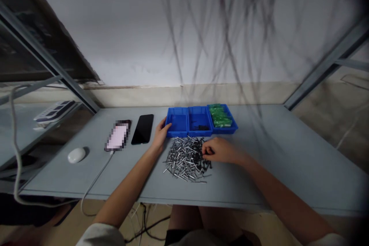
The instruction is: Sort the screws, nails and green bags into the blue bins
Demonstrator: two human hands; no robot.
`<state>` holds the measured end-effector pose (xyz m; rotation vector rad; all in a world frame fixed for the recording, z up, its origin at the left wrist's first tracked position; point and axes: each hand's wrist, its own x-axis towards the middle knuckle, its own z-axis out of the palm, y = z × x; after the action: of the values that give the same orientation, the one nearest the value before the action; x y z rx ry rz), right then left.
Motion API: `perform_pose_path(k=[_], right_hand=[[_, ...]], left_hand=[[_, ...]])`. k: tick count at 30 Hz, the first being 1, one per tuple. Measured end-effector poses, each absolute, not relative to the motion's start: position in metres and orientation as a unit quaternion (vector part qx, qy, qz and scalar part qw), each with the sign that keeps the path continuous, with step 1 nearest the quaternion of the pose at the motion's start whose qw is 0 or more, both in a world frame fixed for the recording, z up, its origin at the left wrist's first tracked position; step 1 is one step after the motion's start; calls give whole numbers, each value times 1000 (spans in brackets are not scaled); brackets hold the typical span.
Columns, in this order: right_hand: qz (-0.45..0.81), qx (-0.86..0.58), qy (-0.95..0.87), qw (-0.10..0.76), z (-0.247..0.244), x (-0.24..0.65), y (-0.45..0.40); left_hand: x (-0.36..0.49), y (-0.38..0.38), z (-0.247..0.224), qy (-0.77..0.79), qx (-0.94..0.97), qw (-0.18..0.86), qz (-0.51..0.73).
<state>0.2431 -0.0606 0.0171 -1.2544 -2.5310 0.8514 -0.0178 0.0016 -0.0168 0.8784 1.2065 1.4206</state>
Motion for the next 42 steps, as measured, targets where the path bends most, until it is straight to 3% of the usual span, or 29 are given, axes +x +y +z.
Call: perform_pose_path(k=[5, 13, 23, 32, 42], right_hand=[[320, -421, -838, 133, 19, 239, -62], [476, -428, -700, 315, 22, 243, -56], [474, -420, -630, 450, 29, 254, -48], [460, -462, -558, 513, 27, 249, -48], [510, -459, -512, 518, 30, 247, -49]], left_hand=[[-18, 1, -17, 502, 369, 515, 589], [-18, 3, -19, 498, 366, 517, 592], [-18, 3, -19, 498, 366, 515, 594], [-18, 1, -16, 497, 365, 520, 590], [-20, 3, -21, 494, 366, 521, 592]])
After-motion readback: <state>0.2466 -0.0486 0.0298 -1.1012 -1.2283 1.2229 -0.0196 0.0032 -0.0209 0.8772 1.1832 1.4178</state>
